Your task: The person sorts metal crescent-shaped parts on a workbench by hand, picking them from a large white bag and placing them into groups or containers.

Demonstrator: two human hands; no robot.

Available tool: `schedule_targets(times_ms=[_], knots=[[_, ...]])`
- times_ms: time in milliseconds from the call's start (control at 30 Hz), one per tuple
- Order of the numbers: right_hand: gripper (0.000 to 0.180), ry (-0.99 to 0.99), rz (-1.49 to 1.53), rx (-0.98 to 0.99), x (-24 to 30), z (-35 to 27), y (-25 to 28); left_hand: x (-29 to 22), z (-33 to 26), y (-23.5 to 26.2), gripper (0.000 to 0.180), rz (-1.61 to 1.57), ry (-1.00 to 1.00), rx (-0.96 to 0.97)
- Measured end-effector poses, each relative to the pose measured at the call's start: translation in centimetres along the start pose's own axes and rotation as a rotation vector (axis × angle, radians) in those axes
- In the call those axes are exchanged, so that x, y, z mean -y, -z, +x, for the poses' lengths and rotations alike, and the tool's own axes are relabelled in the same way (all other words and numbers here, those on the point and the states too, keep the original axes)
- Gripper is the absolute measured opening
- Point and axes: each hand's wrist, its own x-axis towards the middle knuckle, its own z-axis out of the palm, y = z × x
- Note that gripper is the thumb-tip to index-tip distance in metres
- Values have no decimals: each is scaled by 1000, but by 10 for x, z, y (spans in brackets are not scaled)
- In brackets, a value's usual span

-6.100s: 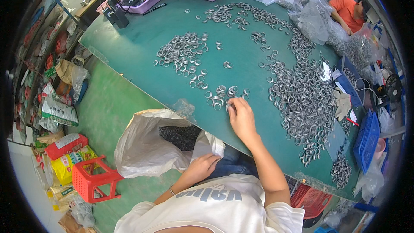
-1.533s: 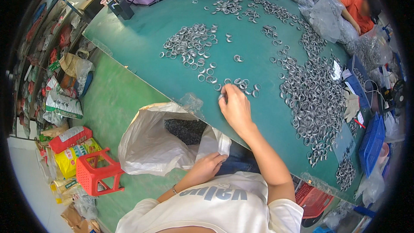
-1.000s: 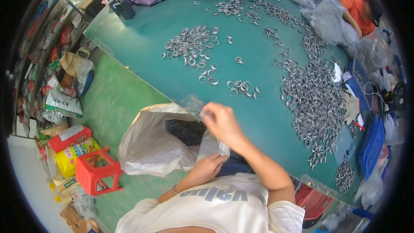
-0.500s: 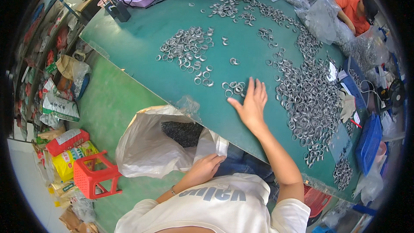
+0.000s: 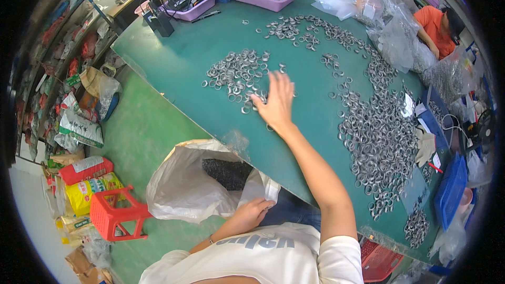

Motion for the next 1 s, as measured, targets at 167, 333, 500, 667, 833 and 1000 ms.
schedule_targets(times_ms=[167,333,500,667,833,1000], knots=[[73,-129,-128,186,-35,0,-6,3,-2,-1,30,10,4,22],[56,-57,227,162,-17,-5,-2,7,7,1,29,16,-21,47],[28,-7,300,85,-14,-28,59,11,13,1,28,27,-46,65],[22,-307,49,-156,-68,-87,220,-7,20,12,26,-19,43,38],[26,-724,-714,-433,-213,-185,399,-19,32,16,19,-27,17,-46],[17,-870,-1213,40,-312,-229,472,-32,53,17,16,-81,-15,-238]])
